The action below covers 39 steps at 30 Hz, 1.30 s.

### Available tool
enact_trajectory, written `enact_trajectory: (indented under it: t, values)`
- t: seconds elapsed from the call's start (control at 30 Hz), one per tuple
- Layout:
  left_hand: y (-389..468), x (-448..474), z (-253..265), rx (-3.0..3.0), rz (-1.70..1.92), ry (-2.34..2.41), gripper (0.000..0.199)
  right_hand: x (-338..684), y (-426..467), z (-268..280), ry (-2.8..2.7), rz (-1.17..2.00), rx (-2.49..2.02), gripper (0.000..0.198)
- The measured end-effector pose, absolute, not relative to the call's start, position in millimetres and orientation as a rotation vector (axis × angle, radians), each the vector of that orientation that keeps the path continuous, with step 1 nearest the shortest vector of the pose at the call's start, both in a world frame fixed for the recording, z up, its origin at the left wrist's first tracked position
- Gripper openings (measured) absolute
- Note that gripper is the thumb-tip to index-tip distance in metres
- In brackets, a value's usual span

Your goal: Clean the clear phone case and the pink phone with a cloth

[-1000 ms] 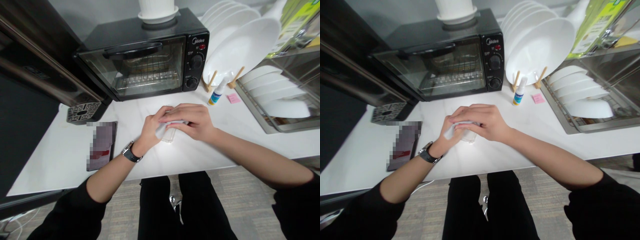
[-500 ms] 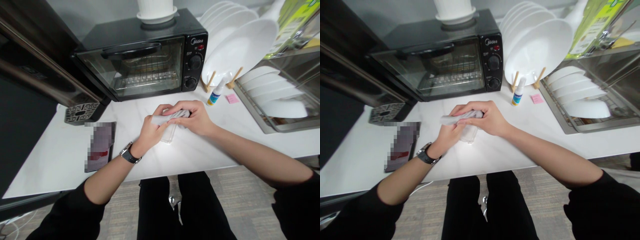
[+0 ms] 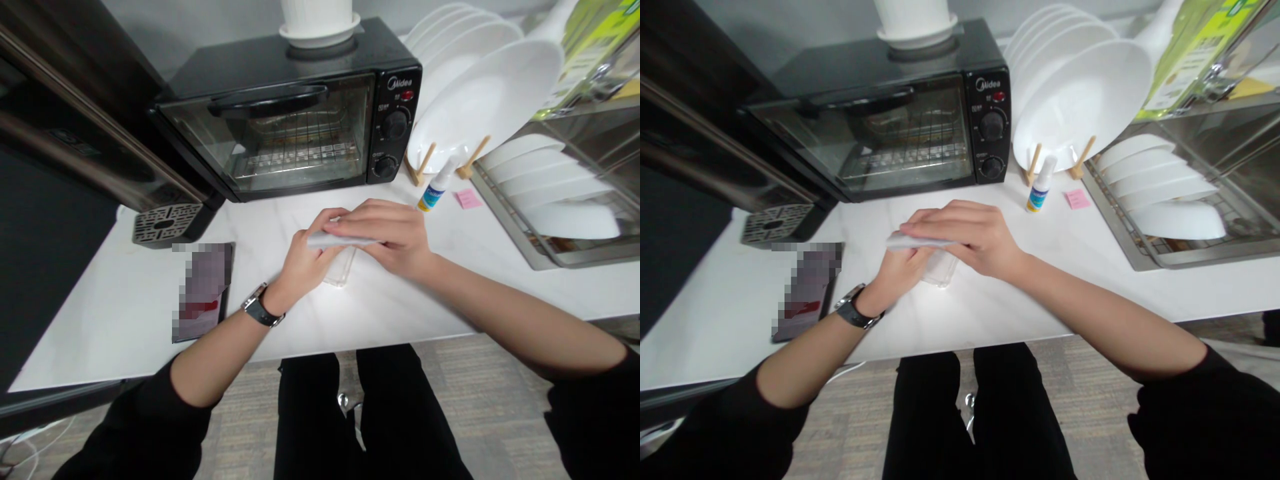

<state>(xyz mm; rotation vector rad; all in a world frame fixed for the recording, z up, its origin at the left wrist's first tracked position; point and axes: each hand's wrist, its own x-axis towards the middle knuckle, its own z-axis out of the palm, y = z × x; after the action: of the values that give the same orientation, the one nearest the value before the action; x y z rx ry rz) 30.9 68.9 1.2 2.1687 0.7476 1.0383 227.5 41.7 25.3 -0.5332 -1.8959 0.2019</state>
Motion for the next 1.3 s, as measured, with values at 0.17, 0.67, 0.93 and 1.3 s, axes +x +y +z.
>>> enact_trajectory:
  t: [0.17, 0.67, 0.93, 1.3]
  values:
    - [67.1, 29.3, 3.3, 2.185, 1.025, 0.793, 0.032, 227.6, 40.6, 28.2, -1.886, 0.235, -0.58, 0.032]
    - [64.0, 27.5, 6.9, 2.228, 0.972, 0.742, 0.033, 225.1, 37.5, 32.0, -1.816, 0.109, -0.512, 0.014]
    - [68.1, 26.3, 3.4, 2.188, 1.028, 0.75, 0.031, 223.9, 38.0, 26.6, -1.873, 0.004, -0.522, 0.029]
    - [65.9, 28.3, 5.1, 2.269, 1.02, 0.79, 0.025, 225.9, 40.0, 21.9, -1.937, -0.194, -0.526, 0.047]
